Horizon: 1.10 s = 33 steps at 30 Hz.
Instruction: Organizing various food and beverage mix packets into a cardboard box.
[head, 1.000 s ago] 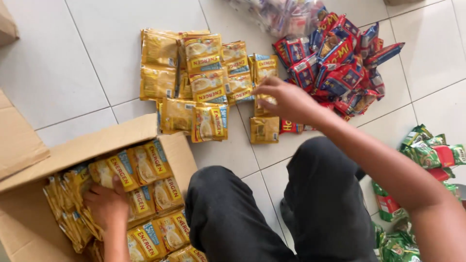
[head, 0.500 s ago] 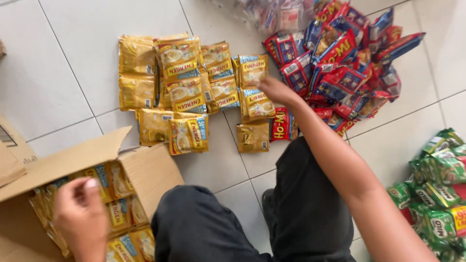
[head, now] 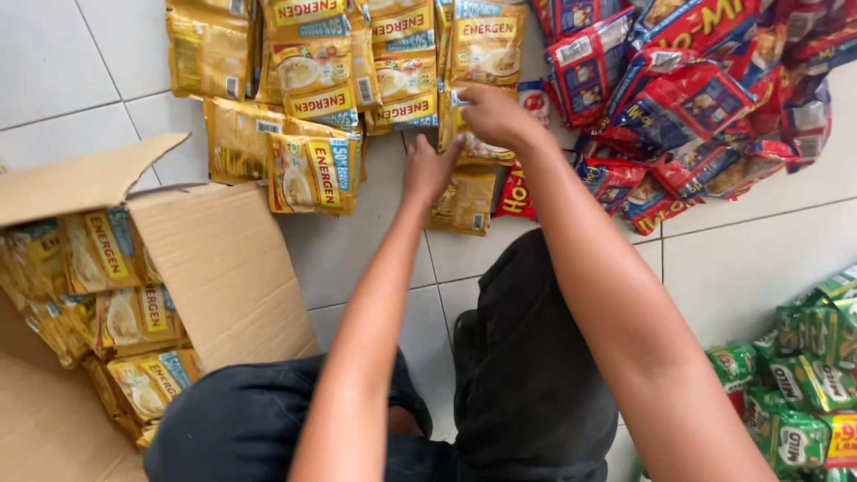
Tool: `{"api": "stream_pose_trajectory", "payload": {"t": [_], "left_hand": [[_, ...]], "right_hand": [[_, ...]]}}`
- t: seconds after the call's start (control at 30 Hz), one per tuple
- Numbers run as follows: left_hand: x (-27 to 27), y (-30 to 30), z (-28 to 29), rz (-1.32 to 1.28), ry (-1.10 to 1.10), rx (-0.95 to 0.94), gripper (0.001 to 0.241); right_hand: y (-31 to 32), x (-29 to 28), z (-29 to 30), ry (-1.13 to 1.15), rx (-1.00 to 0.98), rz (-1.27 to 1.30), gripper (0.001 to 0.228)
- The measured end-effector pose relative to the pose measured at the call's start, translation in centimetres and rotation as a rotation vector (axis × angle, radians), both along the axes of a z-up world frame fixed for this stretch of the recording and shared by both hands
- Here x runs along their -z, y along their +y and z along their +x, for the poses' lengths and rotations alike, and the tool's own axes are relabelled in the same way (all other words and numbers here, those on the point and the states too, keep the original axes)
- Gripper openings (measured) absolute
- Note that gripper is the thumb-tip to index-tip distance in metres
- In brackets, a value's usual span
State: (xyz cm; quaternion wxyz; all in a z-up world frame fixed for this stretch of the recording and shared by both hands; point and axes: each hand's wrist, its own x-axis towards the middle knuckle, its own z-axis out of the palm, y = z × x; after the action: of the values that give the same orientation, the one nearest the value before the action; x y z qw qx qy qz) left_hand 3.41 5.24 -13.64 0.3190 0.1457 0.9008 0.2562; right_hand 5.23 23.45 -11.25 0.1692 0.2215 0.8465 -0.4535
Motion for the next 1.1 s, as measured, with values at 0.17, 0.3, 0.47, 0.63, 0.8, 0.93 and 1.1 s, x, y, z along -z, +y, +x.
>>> {"api": "stream_pose_trajectory", "payload": {"t": [0.17, 0.3, 0.47, 0.63, 0.8, 0.93, 1.1], "left_hand": [[-2.3, 4.1, 1.6, -0.069, -0.056, -0.291, 0.094], [-1.6, 4.6, 0.2, 0.145, -0.185, -0.465, 0.085], [-5.9, 3.9, -0.8, 0.416, -0.357, -0.702, 0.058], [-12.2, 2.9, 0.3, 0.492, -0.266, -0.752, 0.047], [-18.3, 1.9, -1.4, 0.526, -0.087, -0.565, 0.038], [-21.0, 0.0, -3.6, 0.727, -0.294, -0.475, 0.039], [-24.8, -3.8, -6.2, 0.882, -0.575, -0.439, 0.051]], "right_hand": [[2.3, -4.8, 3.2, -0.09, 0.116, -0.002, 0.05], [4.9, -0.9, 5.0, 0.026, 0.067, -0.028, 0.049], [3.8, -5.7, 3.2, -0.066, 0.439, -0.135, 0.055], [4.6, -0.7, 1.7, 0.218, 0.476, 0.057, 0.058], [3.8, -2.6, 0.3, 0.262, 0.536, -0.345, 0.062], [3.4, -7.8, 0.4, 0.066, 0.533, -0.848, 0.066], [4.9, -5.4, 1.7, -0.019, 0.443, -1.353, 0.069]]}}
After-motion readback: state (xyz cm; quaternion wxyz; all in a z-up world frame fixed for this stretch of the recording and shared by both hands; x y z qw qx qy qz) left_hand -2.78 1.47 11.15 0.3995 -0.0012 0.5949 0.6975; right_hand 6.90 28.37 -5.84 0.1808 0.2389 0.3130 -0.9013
